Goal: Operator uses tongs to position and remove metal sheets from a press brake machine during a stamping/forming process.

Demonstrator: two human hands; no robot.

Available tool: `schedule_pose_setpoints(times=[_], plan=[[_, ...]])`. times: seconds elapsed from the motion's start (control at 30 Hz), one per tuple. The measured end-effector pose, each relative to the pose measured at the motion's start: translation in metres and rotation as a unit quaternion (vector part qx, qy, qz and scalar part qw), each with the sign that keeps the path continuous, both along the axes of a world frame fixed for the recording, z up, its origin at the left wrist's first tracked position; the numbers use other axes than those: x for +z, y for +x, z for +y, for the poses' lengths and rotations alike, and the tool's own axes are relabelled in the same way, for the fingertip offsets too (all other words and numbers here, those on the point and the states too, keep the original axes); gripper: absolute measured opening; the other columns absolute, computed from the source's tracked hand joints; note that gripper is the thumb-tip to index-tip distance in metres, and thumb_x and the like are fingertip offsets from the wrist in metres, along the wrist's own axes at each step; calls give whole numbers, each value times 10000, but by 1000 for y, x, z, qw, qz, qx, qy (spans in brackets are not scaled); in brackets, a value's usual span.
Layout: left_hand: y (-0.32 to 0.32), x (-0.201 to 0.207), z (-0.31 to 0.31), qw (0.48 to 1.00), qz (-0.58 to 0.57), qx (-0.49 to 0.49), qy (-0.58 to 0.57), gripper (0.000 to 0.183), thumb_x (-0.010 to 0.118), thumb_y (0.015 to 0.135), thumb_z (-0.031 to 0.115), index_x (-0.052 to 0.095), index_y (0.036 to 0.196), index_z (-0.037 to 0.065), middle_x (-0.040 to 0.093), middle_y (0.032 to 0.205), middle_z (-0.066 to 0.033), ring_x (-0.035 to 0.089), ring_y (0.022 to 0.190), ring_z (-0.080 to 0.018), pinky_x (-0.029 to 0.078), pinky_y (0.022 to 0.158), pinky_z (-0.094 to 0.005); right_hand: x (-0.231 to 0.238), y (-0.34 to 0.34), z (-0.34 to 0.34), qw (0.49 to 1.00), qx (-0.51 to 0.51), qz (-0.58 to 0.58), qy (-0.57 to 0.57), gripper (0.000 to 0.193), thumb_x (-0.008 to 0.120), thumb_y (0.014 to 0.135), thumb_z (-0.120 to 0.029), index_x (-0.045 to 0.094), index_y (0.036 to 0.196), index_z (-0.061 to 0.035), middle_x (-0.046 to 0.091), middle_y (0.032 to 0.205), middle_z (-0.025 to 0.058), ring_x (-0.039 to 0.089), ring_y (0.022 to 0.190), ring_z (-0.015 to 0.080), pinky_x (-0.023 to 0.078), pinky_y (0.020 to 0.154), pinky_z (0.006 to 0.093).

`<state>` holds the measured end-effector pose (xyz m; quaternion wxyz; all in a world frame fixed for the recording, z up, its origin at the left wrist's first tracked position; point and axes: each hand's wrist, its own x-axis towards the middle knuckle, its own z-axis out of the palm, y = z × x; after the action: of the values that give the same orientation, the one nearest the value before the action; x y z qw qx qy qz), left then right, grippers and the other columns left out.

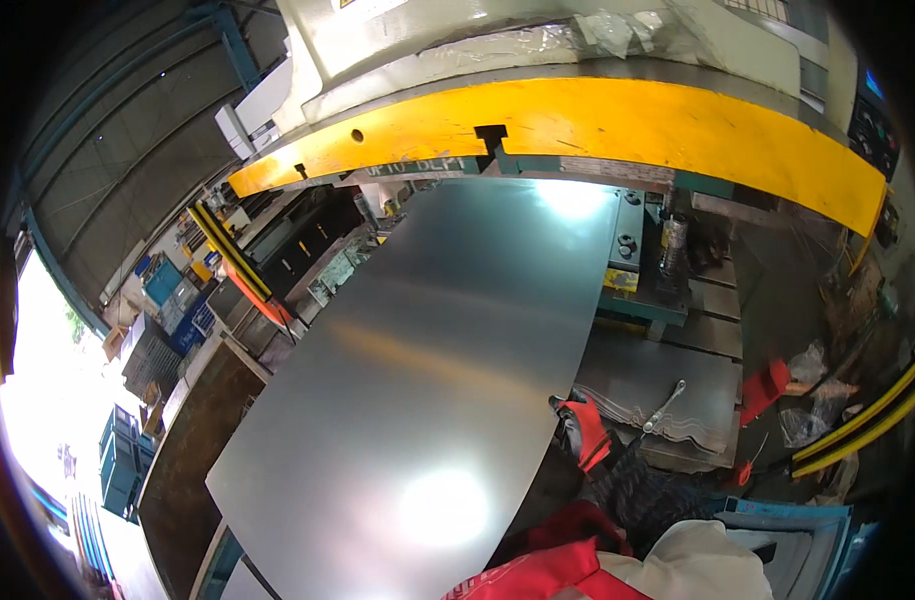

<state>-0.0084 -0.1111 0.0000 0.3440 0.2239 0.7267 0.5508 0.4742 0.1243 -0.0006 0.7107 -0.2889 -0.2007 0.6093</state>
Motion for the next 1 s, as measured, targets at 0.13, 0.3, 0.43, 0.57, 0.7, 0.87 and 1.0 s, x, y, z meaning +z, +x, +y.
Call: schedule_pose_setpoints(times=[0.13,0.3,0.43,0.57,0.7,0.87,1.0], plan=[[3,0,-7,1000,-4,11,-7,204,342,861,202,446,732,83,427,533,27,385,441,-108,383,450,-283,11,-4,-2,996,-26,-91,-1,145,430,746,-38,513,856,6,525,734,23,521,632,121,435,558,248],[9,1,-19,1000,-4,27,-16,205,341,861,204,446,731,86,423,528,27,382,436,-107,382,447,-283,14,7,-10,883,-91,-451,94,110,459,752,-42,507,833,15,515,719,50,488,647,150,382,597,269],[12,-1,-23,999,-5,34,-21,205,340,862,206,446,730,89,420,524,28,380,432,-107,381,444,-282,21,3,-9,844,-124,-510,113,86,469,737,-54,507,699,14,496,635,85,473,582,190,368,554,296],[11,0,-31,999,-9,40,-26,206,339,862,207,446,730,91,417,521,28,378,429,-106,380,441,-281,7,11,-8,813,-84,-573,56,81,475,731,-53,511,712,17,506,643,89,488,594,197,371,555,301],[9,-3,-22,999,-15,21,-22,207,337,863,208,446,729,93,414,517,29,376,425,-106,379,439,-281,-65,30,6,897,-107,-428,19,101,461,744,-70,513,761,16,523,725,92,501,664,180,383,594,290],[0,-2,-30,1000,-8,16,-14,208,336,863,210,445,728,96,411,512,29,374,421,-105,378,436,-280,-33,23,25,969,101,5,226,166,448,759,-46,514,890,32,554,844,96,530,783,175,413,695,278],[-7,-1,-27,1000,-13,4,-21,208,335,864,212,445,727,99,408,508,30,371,417,-104,377,433,-279,44,-8,6,990,-9,-108,86,183,510,731,-23,505,908,25,560,805,72,545,761,157,434,697,267]])
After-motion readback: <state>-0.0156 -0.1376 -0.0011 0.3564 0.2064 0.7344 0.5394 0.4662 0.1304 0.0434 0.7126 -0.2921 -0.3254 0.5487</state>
